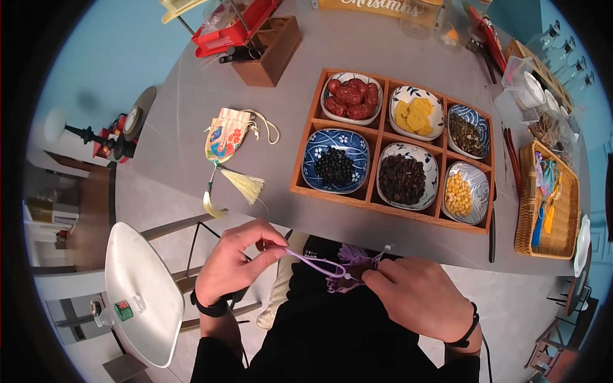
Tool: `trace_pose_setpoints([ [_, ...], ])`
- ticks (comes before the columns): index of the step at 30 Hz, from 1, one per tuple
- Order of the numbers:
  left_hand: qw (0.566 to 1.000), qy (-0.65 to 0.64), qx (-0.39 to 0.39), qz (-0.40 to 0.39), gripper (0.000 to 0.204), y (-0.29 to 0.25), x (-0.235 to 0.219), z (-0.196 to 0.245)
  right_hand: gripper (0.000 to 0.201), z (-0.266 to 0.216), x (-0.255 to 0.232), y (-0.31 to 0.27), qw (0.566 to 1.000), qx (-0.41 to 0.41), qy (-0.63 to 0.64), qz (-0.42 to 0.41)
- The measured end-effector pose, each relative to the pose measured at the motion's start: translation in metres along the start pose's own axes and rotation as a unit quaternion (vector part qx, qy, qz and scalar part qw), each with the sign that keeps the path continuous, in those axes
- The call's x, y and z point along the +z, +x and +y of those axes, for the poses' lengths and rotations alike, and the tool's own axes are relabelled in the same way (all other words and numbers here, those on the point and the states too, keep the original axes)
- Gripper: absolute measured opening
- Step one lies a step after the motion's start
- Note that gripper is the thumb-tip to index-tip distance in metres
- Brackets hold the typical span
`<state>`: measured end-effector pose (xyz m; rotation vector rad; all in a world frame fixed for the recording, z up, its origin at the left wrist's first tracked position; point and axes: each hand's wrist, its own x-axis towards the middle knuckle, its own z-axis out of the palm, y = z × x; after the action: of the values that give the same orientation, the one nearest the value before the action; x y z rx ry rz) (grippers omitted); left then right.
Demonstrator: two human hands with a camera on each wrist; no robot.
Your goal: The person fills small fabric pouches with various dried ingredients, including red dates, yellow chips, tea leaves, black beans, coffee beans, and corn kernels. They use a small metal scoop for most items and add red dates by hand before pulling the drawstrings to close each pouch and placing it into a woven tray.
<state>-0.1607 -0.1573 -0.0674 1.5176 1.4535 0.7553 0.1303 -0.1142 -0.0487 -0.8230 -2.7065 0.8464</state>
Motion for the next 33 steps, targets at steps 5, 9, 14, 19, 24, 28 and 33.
trace_pose_setpoints([
  [5,0.984,0.075,0.143,-0.071,0.051,0.015,0.008,0.029,0.028,-0.003,-0.006,0.0,0.998,-0.026,-0.044,-0.028],
  [9,0.97,0.042,0.087,-0.221,0.062,0.038,0.029,0.023,0.012,-0.007,-0.006,0.001,0.992,-0.069,-0.102,-0.013],
  [14,0.949,0.036,0.005,-0.315,0.023,0.054,0.029,0.011,0.01,-0.009,-0.004,0.0,0.973,-0.024,-0.231,0.001],
  [19,0.966,0.092,0.122,-0.209,0.019,0.036,0.017,0.025,0.01,-0.01,0.003,0.005,0.967,0.024,-0.25,0.04],
  [24,0.937,0.03,0.195,-0.288,0.017,0.008,0.013,0.041,0.017,-0.009,0.025,0.01,0.962,0.039,-0.223,0.151],
  [28,0.983,0.043,0.174,0.041,0.017,0.001,0.021,0.045,0.027,-0.006,0.039,0.009,0.959,0.026,-0.171,0.225],
  [33,0.944,0.228,0.229,0.061,0.021,0.009,0.038,0.044,0.027,-0.013,0.041,0.01,0.949,0.045,-0.162,0.267],
])
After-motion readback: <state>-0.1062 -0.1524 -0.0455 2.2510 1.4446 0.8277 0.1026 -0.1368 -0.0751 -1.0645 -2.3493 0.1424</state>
